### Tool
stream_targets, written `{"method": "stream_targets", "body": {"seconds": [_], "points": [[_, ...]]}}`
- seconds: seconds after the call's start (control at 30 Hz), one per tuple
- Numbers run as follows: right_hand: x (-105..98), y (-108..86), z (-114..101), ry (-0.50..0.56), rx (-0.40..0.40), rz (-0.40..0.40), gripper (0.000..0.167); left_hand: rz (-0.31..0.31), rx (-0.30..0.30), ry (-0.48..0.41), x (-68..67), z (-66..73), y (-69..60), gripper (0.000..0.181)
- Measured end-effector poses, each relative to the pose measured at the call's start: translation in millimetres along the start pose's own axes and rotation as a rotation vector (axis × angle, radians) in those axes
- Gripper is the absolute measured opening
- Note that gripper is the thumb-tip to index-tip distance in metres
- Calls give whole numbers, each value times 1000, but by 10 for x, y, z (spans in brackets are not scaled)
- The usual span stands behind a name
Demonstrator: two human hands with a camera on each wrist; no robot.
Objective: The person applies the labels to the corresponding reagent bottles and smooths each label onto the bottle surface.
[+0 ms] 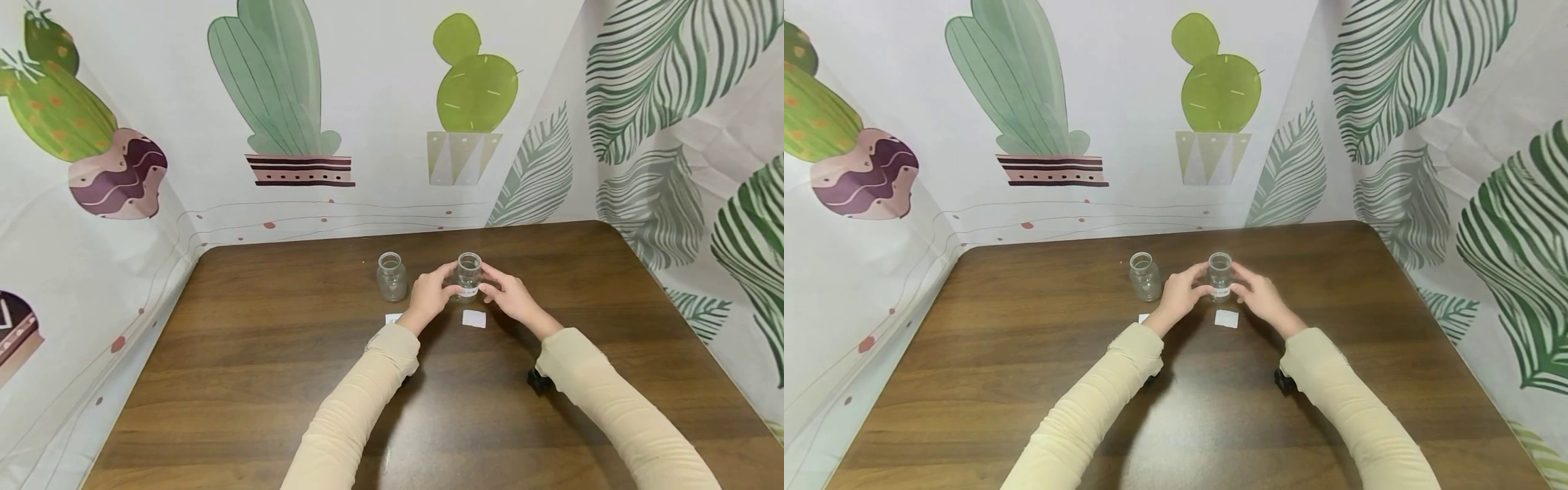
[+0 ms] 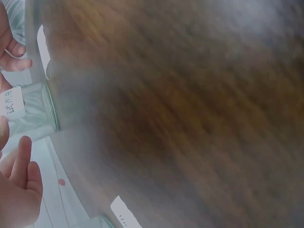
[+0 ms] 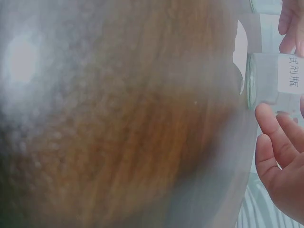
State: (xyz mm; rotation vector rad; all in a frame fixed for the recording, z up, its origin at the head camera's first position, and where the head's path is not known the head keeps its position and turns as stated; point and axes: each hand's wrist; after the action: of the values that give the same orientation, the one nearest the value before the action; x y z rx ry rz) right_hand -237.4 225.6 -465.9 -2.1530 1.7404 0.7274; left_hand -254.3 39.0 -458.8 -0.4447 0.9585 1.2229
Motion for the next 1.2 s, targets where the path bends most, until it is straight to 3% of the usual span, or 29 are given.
{"method": "stream_targets", "body": {"seconds": [0.3, 0.63, 0.9, 1.2], "points": [[-11, 2, 0, 16, 28, -7, 53, -15, 24, 0, 5, -34, 0, 53], [24, 9, 26, -102, -22, 66, 59, 14, 101, 172, 50, -53, -19, 58], [72, 7, 27, -229, -62, 110, 65, 36, 87, 223, 105, -47, -19, 62], [131, -2, -28, -199, -31, 65, 74, 29, 74, 237, 120, -31, -18, 64]]}}
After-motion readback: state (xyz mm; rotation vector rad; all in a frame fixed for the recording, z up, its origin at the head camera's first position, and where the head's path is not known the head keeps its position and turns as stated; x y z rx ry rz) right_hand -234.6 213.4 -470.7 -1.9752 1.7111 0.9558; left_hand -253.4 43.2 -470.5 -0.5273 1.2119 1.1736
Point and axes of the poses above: each hand's wrist, its own y-axis towards the middle knuckle, its own x-axis out of the palm, z = x × y, and after that the axes turned 4 degrees about y, right-handed
